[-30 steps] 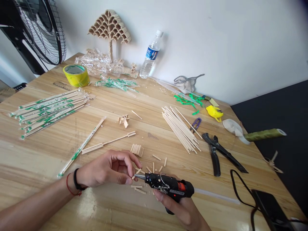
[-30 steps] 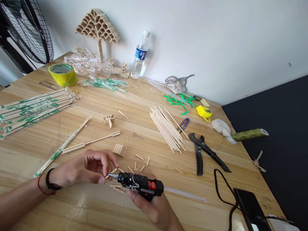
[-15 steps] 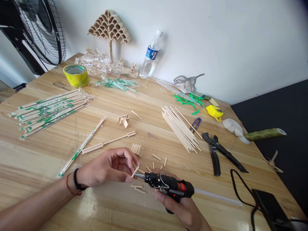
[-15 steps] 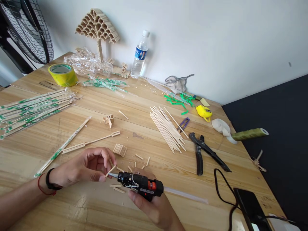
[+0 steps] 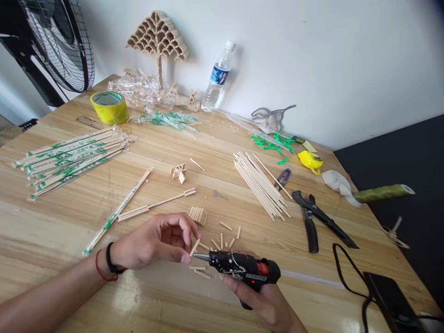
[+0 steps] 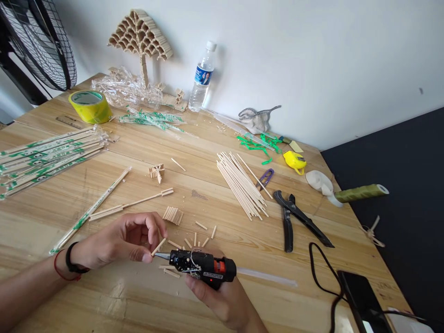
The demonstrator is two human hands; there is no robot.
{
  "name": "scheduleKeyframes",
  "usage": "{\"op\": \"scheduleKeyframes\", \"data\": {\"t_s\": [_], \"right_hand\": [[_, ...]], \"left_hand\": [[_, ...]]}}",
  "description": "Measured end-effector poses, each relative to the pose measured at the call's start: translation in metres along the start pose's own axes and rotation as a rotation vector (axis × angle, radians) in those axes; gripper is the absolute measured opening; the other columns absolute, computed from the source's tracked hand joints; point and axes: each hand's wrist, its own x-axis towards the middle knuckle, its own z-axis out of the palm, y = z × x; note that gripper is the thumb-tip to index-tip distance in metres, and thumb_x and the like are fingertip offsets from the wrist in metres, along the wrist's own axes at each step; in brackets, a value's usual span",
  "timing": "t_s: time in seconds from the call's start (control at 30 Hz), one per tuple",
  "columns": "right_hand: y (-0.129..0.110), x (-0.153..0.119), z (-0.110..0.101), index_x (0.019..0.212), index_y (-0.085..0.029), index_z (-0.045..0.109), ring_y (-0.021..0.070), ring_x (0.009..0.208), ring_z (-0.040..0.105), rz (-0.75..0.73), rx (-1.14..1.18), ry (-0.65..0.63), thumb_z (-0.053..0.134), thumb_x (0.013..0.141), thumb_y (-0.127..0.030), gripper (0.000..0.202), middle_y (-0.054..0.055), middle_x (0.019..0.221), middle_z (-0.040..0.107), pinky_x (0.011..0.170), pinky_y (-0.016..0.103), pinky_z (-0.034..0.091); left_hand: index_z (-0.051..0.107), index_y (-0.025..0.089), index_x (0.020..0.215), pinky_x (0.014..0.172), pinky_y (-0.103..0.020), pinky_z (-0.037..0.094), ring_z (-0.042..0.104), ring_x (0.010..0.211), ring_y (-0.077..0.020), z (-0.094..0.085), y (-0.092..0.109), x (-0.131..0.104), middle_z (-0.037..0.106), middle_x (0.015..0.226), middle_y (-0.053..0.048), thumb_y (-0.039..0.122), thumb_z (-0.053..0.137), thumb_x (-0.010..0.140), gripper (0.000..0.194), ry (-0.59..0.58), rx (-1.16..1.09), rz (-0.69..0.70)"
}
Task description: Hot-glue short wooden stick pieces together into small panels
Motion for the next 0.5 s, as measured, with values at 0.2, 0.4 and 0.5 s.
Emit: {"op": "scheduleKeyframes", "data": {"t_s": [0.2,0.4,0.5], "right_hand": [[-0.007,0.000,0.003,0.109,-0.020,0.081,0.0335,0.101,0.069,0.049,0.024,0.018,0.075,0.086,-0.068,0.053,0.015,0.109,0.078,0.097,0.048,0.055],[-0.023,0.006,0.003,0.094,-0.021,0.081,0.0285,0.086,0.068,0.010,-0.006,-0.074,0.067,0.091,-0.071,0.052,0.011,0.088,0.076,0.083,0.040,0.056],[-0.020,0.006,0.003,0.098,-0.020,0.080,0.0291,0.089,0.068,0.024,-0.019,-0.033,0.069,0.089,-0.070,0.051,0.011,0.093,0.076,0.086,0.041,0.056]], "left_hand": [[0.070,0.016,0.088,0.077,-0.024,0.051,0.062,0.083,-0.0099,-0.002,-0.001,0.000,0.066,0.110,-0.003,0.008,0.087,0.081,0.020,-0.008,0.018,-0.009],[0.070,0.015,0.088,0.073,-0.023,0.050,0.062,0.079,-0.0086,0.000,0.001,0.001,0.065,0.110,-0.003,0.008,0.087,0.081,0.020,-0.008,0.001,-0.012],[0.069,0.015,0.088,0.073,-0.022,0.050,0.061,0.079,-0.0085,0.001,0.001,0.001,0.065,0.109,-0.004,0.008,0.087,0.081,0.020,-0.006,-0.004,-0.010]]}}
